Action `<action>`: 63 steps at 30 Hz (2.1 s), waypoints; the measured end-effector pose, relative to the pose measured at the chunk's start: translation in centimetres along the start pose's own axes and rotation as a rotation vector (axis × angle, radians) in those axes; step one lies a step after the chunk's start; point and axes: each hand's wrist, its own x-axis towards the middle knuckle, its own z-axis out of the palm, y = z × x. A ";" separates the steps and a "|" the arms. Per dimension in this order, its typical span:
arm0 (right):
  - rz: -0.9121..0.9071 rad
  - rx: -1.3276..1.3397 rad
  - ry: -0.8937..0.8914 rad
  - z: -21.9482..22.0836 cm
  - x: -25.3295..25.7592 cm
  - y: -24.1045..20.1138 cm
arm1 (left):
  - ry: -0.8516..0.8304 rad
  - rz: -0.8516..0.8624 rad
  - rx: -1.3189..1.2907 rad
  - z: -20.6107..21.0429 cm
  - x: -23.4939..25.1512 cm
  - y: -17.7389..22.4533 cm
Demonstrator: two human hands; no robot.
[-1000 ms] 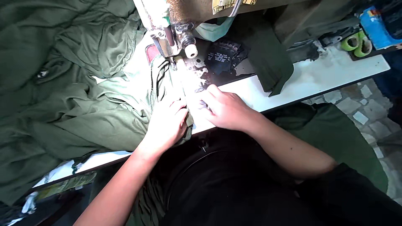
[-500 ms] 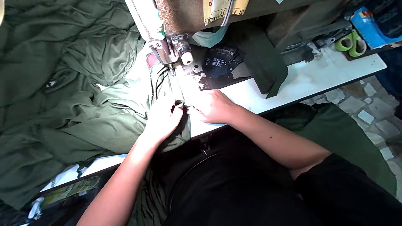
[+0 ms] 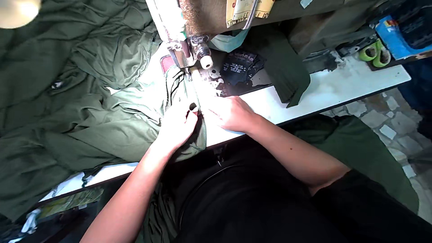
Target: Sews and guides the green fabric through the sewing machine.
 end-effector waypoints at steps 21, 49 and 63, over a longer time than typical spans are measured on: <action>-0.100 -0.006 -0.046 -0.4 -3.5 -3.1 | -0.006 0.267 0.168 1.0 -1.9 -1.1; -0.070 -0.004 -0.170 -1.4 -2.8 -3.1 | 0.109 0.383 0.270 1.7 -2.0 -2.2; 0.400 -0.437 0.663 -14.9 -8.9 9.5 | 0.034 0.285 0.304 1.3 -0.5 -2.8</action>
